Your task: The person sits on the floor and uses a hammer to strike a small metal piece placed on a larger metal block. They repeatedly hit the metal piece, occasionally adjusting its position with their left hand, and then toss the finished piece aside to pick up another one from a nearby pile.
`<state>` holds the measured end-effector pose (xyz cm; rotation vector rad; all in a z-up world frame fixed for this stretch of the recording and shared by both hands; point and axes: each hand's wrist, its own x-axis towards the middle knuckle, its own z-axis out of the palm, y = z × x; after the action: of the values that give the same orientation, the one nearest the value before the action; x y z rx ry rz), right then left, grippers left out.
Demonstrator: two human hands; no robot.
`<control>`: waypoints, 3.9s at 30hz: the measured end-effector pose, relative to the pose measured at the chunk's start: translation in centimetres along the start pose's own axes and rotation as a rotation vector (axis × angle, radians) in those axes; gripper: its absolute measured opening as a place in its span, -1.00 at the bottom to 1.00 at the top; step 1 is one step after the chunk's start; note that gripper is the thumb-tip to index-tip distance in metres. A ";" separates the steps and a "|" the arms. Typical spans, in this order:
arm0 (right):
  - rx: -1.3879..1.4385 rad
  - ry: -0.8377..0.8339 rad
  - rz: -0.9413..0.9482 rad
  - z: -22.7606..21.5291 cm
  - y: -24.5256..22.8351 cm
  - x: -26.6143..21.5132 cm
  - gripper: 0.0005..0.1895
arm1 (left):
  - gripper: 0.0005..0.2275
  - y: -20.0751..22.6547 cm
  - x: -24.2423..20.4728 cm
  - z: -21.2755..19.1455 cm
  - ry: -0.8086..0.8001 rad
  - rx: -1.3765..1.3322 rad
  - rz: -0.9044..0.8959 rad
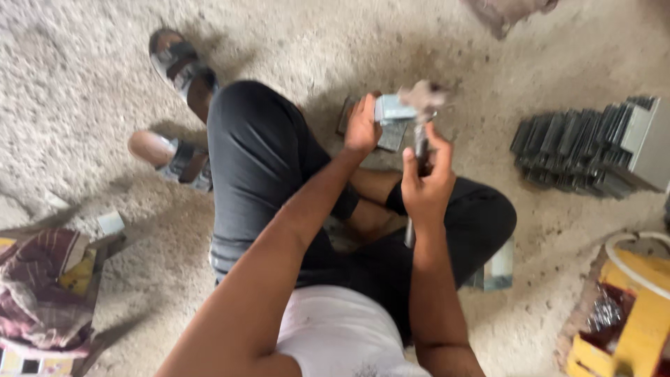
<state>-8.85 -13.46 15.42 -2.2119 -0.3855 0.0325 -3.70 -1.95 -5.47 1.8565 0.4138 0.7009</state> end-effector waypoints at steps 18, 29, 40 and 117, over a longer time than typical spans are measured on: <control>-0.082 -0.099 -0.148 0.4 -0.5 3.0 -0.54 | -0.52 -0.5 1.4 0.4 0.009 0.031 0.000; -0.119 -0.041 -0.256 -1.4 4.3 5.1 -0.55 | -0.51 -4.7 -0.6 2.8 -0.049 -0.045 0.043; 0.175 0.063 0.320 1.4 14.6 0.0 -0.47 | -0.34 -12.7 1.9 1.1 -0.187 0.225 -0.264; 0.402 0.315 -0.393 -7.4 -0.9 -3.7 -0.65 | -0.65 -12.6 -0.4 9.6 0.232 -0.447 -0.320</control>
<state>-11.40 -19.68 20.31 -1.6804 -0.5737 -0.4106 2.65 -4.24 -19.81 1.2584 0.6313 0.7209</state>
